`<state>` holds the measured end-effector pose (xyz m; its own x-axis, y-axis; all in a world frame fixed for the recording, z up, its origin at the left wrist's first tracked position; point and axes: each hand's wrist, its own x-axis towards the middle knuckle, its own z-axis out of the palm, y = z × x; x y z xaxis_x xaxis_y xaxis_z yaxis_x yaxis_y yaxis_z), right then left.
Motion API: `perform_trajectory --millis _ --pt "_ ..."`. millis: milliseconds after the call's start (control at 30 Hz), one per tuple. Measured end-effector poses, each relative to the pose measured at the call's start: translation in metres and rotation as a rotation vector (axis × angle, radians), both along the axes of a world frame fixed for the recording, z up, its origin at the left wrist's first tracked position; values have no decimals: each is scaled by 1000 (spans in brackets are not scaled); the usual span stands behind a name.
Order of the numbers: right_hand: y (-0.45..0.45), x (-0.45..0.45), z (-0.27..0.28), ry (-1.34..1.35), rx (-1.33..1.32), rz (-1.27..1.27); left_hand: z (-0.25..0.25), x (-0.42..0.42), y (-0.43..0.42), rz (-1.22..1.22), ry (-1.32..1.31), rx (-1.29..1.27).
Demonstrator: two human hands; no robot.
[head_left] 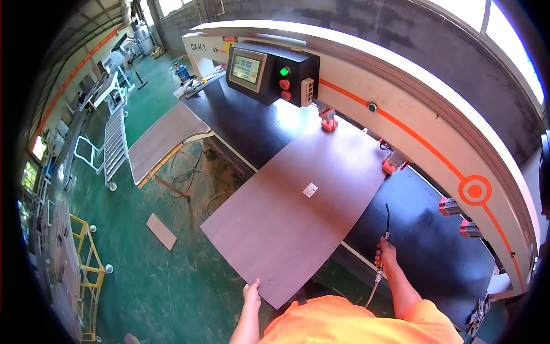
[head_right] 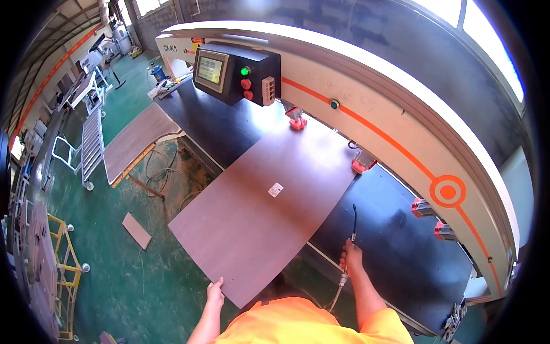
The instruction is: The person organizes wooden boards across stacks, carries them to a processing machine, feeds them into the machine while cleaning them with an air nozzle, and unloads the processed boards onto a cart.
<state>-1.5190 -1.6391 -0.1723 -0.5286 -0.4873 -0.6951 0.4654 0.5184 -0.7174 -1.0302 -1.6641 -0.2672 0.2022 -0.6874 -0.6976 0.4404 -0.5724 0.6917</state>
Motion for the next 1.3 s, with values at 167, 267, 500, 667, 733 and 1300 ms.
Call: perform_trajectory --millis 167,267,500,667,733,1300 --pt "-3 -12 -2 23 -27 39 -11 3 -14 88 -5 8" --pt "-1 -17 4 28 -36 40 23 -9 -25 88 -66 30" --pt "5 -23 -1 37 -61 20 20 -10 -27 95 -97 50" --pt "3 -20 1 12 -73 35 9 -4 -23 70 -109 13" --pt "1 -21 -3 -17 -96 47 14 -6 -25 70 -108 13" --pt "-22 -13 -4 28 -112 219 22 -9 -25 95 -143 45"
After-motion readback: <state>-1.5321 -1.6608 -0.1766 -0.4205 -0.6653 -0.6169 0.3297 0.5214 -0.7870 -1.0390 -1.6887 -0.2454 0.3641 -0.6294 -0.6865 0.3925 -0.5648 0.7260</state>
